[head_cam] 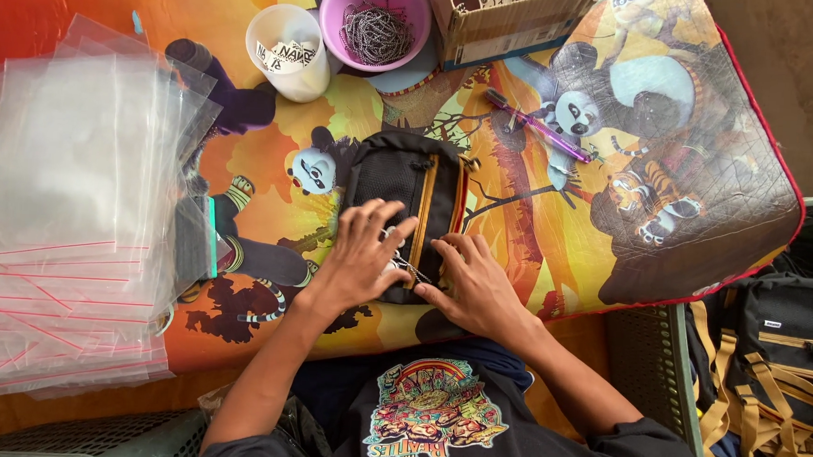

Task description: The person attaches a tan strap to a black mesh bag, zips it closed, and uses a purple brush to clean the bag's surface. They then attach a small bear-shaped charm to the zipper pull and place the finished bag into a clear plastic bag.

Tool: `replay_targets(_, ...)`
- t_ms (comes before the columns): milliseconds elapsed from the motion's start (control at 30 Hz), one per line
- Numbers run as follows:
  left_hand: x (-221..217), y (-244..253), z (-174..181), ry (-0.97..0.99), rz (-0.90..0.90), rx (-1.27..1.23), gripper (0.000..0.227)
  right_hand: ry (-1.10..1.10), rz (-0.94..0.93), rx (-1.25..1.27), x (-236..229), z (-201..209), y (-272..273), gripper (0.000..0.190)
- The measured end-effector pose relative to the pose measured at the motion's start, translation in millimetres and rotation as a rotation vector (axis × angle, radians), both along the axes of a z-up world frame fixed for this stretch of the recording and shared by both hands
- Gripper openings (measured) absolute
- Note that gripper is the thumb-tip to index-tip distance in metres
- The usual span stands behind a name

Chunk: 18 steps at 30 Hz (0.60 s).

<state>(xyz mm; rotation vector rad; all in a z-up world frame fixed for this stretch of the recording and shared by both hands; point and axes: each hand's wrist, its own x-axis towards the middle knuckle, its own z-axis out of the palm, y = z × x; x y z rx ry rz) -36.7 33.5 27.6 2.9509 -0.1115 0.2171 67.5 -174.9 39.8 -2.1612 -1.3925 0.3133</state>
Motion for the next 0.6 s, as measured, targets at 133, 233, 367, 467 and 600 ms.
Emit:
replay_targets(133,-1,18,-11,-0.109,0.137,0.124,0.094,0.084,0.052,0.025,-1,16,3,0.059)
replay_targets(233,-5,22,-11,-0.205,0.250,0.205,0.091,0.221,0.140,-0.016,11,24,7,0.054)
replay_targets(367,-22,15,-13,-0.174,0.420,0.006,0.065,-0.039,-0.002,0.153,58,7,15,0.029)
replay_targets(467,-39,2,17,0.063,0.677,-0.289,0.060,-0.234,-0.122,0.154,86,5,28,0.038)
replay_targets(600,-56,-18,61,0.478,0.805,-0.704,0.084,-0.162,-0.164,-0.017,104,0,41,0.055)
